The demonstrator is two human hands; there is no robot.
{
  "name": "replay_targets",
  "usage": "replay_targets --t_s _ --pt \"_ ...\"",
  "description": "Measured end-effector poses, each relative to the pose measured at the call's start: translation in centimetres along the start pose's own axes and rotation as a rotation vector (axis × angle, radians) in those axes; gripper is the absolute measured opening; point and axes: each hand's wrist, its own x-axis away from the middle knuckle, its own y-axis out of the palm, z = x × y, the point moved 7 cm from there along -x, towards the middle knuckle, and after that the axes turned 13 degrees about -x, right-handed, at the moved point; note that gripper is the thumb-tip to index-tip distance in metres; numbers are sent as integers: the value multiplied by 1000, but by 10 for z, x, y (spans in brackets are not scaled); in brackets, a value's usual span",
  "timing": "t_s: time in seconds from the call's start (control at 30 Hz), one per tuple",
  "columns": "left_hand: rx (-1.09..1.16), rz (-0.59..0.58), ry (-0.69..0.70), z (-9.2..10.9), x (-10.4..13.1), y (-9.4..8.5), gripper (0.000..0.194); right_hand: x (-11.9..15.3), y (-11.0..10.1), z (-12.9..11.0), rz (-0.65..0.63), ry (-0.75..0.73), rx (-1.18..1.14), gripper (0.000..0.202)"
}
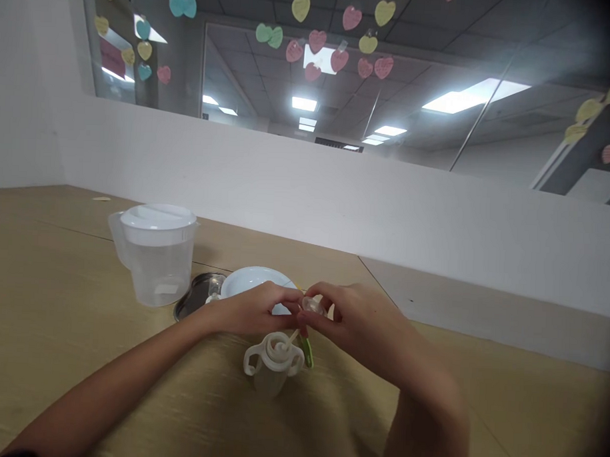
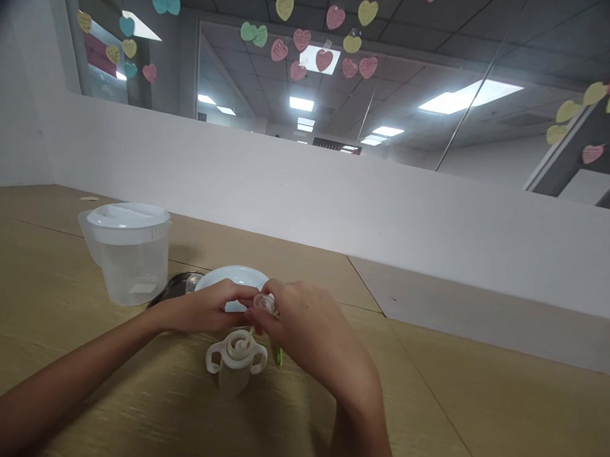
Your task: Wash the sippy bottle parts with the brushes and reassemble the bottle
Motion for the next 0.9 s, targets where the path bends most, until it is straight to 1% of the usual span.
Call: replay_targets --t_s 0.07,0.13,0.27,0.33,0.43,0.53,0.6,0.63,0.67,0.73,0.83,0.9 --pt "20 -40 -11 -4 0 5 18 0 1 0 -29 0 -14 29" --pt "-29 -68 -33 -10 1 8 16 0 2 0 -45 -2 -33 28" --pt "-151 -145 -55 -18 2 13 15 2 -1 2 -17 -4 -41 25" --pt "-170 -147 -59 -19 3 9 15 2 -2 4 -9 1 -28 24" --pt "-175 -91 -89 -22 6 -4 16 1 -1 5 -18 5 -4 23" --pt "-171 -59 -221 -29 12 -15 17 0 0 5 -13 8 14 24" --pt "-178 -41 -297 -30 15 -20 26 -1 1 4 -12 5 18 25" --pt "-188 -25 -301 -28 15 -21 31 -1 2 3 -14 2 21 27" --pt "-201 -11 -275 -23 14 -20 34 -2 3 2 -18 -3 24 28" --pt "-214 -12 -174 -13 9 -15 32 -3 4 1 -23 -11 33 31" --pt "-163 -112 -56 -6 4 4 23 -3 6 1 -36 -8 31 31" --pt "-123 -162 -46 -9 3 15 20 -3 8 2 -53 -1 24 31"
